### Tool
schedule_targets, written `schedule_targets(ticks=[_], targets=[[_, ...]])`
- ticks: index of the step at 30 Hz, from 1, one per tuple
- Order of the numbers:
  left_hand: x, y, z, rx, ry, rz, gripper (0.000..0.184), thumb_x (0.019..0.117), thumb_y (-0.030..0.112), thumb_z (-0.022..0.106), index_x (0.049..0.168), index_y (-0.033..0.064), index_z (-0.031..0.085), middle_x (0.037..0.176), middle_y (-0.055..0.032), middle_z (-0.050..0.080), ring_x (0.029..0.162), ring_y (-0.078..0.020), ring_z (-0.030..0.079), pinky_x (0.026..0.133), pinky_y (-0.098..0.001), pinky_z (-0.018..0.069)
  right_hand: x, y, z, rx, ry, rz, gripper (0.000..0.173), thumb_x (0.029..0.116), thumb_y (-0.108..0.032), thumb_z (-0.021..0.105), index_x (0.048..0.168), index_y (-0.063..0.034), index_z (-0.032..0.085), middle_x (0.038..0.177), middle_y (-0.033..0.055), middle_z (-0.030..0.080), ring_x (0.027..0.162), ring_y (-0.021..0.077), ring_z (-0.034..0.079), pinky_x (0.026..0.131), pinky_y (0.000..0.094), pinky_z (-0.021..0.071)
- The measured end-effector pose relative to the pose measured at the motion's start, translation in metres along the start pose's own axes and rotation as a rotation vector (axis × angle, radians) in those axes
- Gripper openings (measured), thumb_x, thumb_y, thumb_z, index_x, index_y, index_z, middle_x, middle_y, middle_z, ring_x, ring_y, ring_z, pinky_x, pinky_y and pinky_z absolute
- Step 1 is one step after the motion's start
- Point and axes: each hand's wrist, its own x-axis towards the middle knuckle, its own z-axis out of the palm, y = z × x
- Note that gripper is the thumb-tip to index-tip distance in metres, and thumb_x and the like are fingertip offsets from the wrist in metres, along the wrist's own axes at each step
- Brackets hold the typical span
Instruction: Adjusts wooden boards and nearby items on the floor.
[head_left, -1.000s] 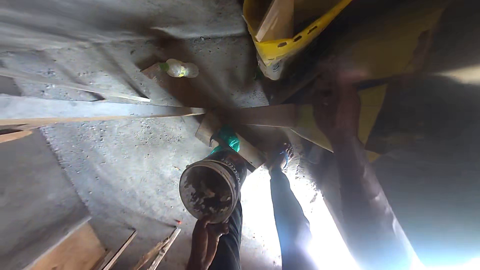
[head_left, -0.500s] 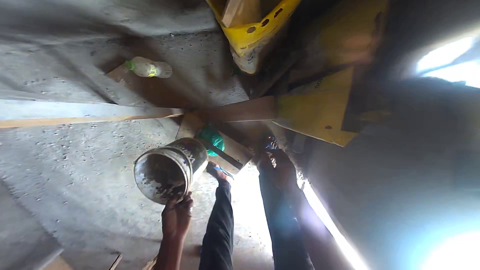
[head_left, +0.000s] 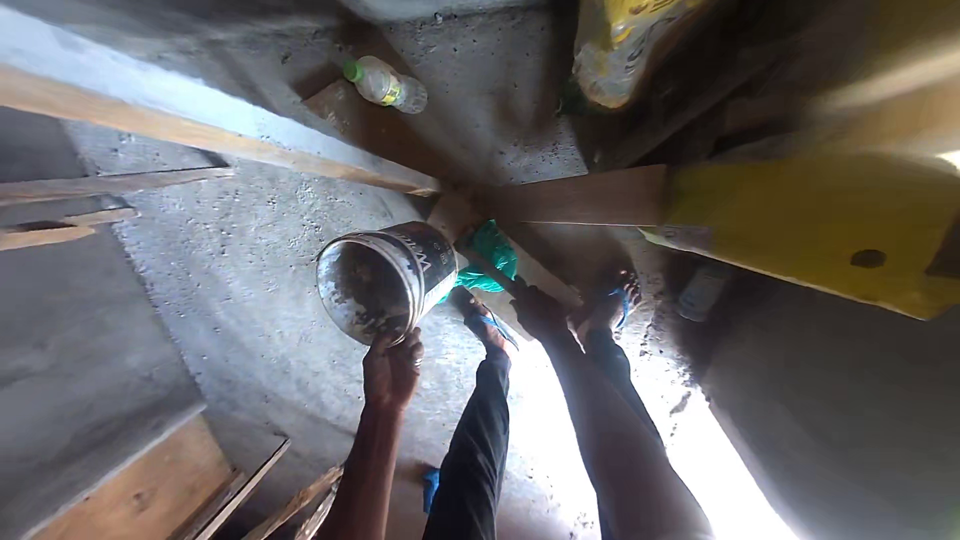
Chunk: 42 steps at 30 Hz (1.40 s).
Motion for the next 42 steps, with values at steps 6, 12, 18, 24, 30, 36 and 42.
schedule_targets(ticks=[6,12,18,24,30,36,42], targets=[[0.026,-0.003,0.003,0.009,-0.006,-0.03,0.027,0.1069,0.011,0.031,0.097,0.0029,0.054,0.075,-0.0104,0.068,0.059,-0.014,0.068,0.05,-0.0229,0.0554,-0.039,0.029,0.023,-0.083,0.053,0.177,0.061,0.1081,-0.03,0.047,0.164,-0.0207,0.027,0.14,0.0231,0.059,0.12,0.0426,0.063,0.096,0.0604,0.0525],[0.045,-0.015,0.014,0.051,-0.024,-0.071,0.025,0.1077,0.012,0.032,0.1,0.0004,0.053,0.076,-0.0126,0.069,0.061,-0.0183,0.07,0.054,-0.0282,0.0587,-0.07,0.048,0.058,-0.038,0.051,0.295,0.064,0.1073,-0.035,0.051,0.163,-0.0136,0.028,0.135,0.0243,0.061,0.117,0.0429,0.065,0.097,0.0589,0.0526],[0.057,-0.035,0.034,0.009,-0.088,-0.133,0.024,0.1082,0.012,0.032,0.103,-0.0002,0.051,0.078,-0.0156,0.068,0.064,-0.023,0.071,0.058,-0.0335,0.0613,-0.07,0.042,0.072,0.097,-0.022,0.328,0.053,0.1083,-0.036,0.05,0.149,-0.0022,0.045,0.134,0.0243,0.061,0.125,0.0388,0.061,0.105,0.0539,0.0487],[0.074,-0.064,0.029,-0.018,-0.083,-0.176,0.022,0.1088,0.013,0.032,0.109,-0.0012,0.049,0.082,-0.0192,0.068,0.065,-0.0272,0.071,0.058,-0.0372,0.0616,-0.079,0.039,0.041,0.058,-0.049,0.294,0.06,0.1054,-0.045,0.053,0.149,-0.004,0.048,0.138,0.0228,0.06,0.13,0.0388,0.057,0.107,0.0567,0.0465],[0.073,-0.071,0.028,0.029,-0.035,-0.208,0.024,0.1098,0.016,0.034,0.117,-0.003,0.048,0.089,-0.0222,0.068,0.069,-0.0293,0.072,0.059,-0.0387,0.0618,-0.11,0.063,0.012,0.274,0.33,0.209,0.055,0.1027,-0.041,0.059,0.142,-0.0021,0.057,0.132,0.0219,0.064,0.121,0.0361,0.064,0.104,0.0567,0.05],[0.039,-0.056,0.018,0.678,0.085,-0.187,0.051,0.111,0.044,0.039,0.122,-0.0029,0.054,0.084,-0.0166,0.064,0.062,-0.0241,0.063,0.057,-0.039,0.0555,-0.166,0.091,-0.041,0.318,0.597,0.115,0.042,0.1043,-0.025,0.059,0.137,0.0021,0.06,0.116,0.0208,0.07,0.104,0.0319,0.07,0.094,0.0497,0.056],[0.0,-0.037,0.004,1.284,-0.137,0.388,0.032,0.1074,0.022,0.051,0.121,-0.0052,0.061,0.089,-0.0172,0.066,0.069,-0.0238,0.063,0.067,-0.0456,0.0562,-0.234,0.099,-0.07,0.481,0.93,0.301,0.033,0.1052,-0.021,0.055,0.122,0.0045,0.068,0.109,0.0211,0.072,0.098,0.0284,0.071,0.092,0.0453,0.0563]])
